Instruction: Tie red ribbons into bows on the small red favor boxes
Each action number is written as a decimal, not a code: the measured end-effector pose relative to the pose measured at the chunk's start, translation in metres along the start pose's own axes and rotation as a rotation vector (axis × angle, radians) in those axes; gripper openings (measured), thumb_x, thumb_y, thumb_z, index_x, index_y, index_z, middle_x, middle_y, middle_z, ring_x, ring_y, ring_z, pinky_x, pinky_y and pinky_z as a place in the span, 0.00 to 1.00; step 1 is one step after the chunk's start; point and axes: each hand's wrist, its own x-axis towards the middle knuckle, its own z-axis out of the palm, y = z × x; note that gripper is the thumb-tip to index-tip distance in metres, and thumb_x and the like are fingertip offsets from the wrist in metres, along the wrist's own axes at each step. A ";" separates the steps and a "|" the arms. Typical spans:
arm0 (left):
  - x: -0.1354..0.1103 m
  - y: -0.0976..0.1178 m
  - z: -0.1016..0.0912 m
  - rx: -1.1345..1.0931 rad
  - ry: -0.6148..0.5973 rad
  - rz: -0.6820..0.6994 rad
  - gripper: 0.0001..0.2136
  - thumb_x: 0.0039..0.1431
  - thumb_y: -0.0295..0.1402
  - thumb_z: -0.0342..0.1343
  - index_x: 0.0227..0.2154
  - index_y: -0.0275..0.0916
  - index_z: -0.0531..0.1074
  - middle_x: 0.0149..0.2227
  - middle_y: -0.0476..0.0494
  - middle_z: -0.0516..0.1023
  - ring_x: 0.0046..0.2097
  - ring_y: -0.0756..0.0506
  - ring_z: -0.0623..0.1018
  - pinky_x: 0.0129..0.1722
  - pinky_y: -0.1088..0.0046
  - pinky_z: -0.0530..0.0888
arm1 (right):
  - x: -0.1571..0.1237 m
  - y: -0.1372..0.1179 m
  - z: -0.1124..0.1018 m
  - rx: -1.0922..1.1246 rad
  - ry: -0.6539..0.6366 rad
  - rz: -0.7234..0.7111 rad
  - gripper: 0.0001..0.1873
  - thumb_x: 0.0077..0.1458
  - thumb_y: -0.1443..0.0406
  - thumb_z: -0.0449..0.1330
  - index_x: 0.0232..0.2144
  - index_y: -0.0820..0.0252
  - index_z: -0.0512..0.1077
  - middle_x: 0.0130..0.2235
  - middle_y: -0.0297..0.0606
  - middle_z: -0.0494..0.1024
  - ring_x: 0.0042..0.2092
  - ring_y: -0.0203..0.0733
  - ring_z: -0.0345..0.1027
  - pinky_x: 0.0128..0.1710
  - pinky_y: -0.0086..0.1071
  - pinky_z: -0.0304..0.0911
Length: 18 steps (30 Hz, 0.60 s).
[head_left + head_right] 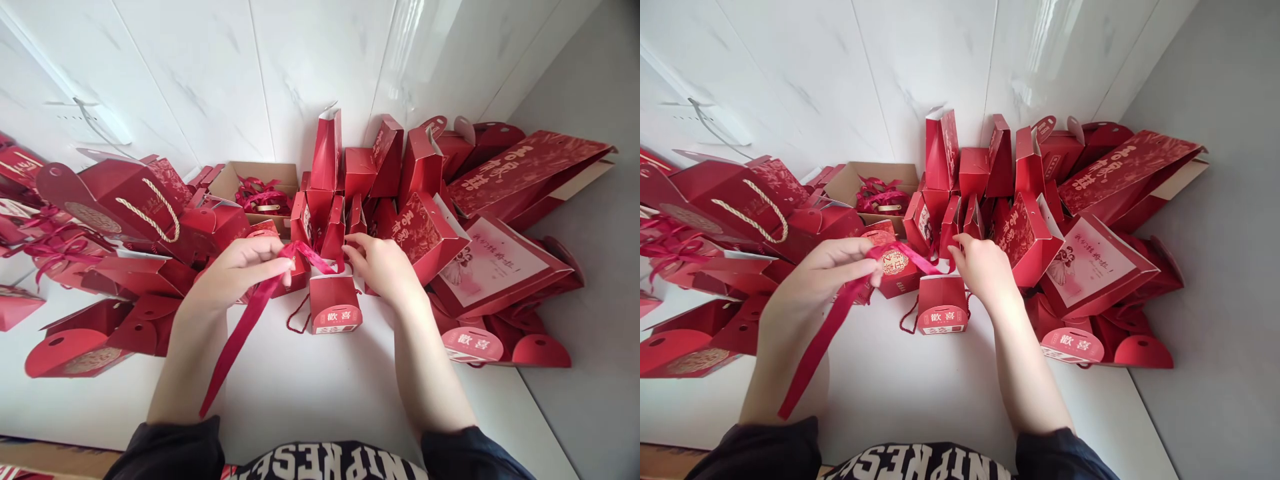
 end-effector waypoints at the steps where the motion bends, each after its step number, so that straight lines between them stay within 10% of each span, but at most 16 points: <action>1: 0.003 0.000 0.003 0.053 -0.038 -0.033 0.12 0.59 0.40 0.56 0.26 0.37 0.73 0.26 0.47 0.75 0.27 0.51 0.72 0.27 0.75 0.68 | -0.004 -0.003 -0.003 0.041 0.013 -0.040 0.15 0.63 0.61 0.53 0.47 0.56 0.75 0.38 0.43 0.82 0.41 0.50 0.76 0.41 0.40 0.66; 4: 0.010 -0.002 0.010 0.127 -0.257 -0.093 0.13 0.61 0.41 0.54 0.28 0.37 0.71 0.22 0.51 0.69 0.23 0.53 0.66 0.24 0.78 0.63 | -0.010 -0.012 -0.007 0.326 -0.035 -0.193 0.17 0.67 0.61 0.47 0.48 0.54 0.73 0.47 0.38 0.80 0.47 0.43 0.74 0.48 0.36 0.65; 8: 0.012 -0.007 0.013 0.193 -0.447 -0.038 0.14 0.62 0.42 0.53 0.30 0.35 0.73 0.22 0.52 0.64 0.23 0.54 0.61 0.22 0.78 0.58 | -0.002 -0.012 0.005 0.727 -0.423 -0.326 0.19 0.68 0.56 0.46 0.49 0.56 0.73 0.49 0.38 0.78 0.51 0.41 0.71 0.55 0.35 0.62; 12: 0.012 -0.008 0.012 0.260 -0.466 0.057 0.15 0.62 0.41 0.54 0.27 0.34 0.74 0.23 0.50 0.68 0.25 0.54 0.64 0.24 0.78 0.60 | 0.006 -0.008 0.015 0.838 -0.714 -0.379 0.23 0.68 0.54 0.47 0.36 0.61 0.76 0.34 0.37 0.79 0.41 0.38 0.72 0.50 0.34 0.64; 18: 0.011 -0.004 0.012 0.248 -0.408 0.045 0.13 0.63 0.38 0.54 0.28 0.35 0.74 0.22 0.51 0.71 0.22 0.55 0.65 0.20 0.79 0.59 | 0.001 -0.011 0.007 0.864 -0.716 -0.429 0.17 0.63 0.56 0.57 0.30 0.63 0.75 0.31 0.36 0.78 0.32 0.35 0.68 0.37 0.31 0.64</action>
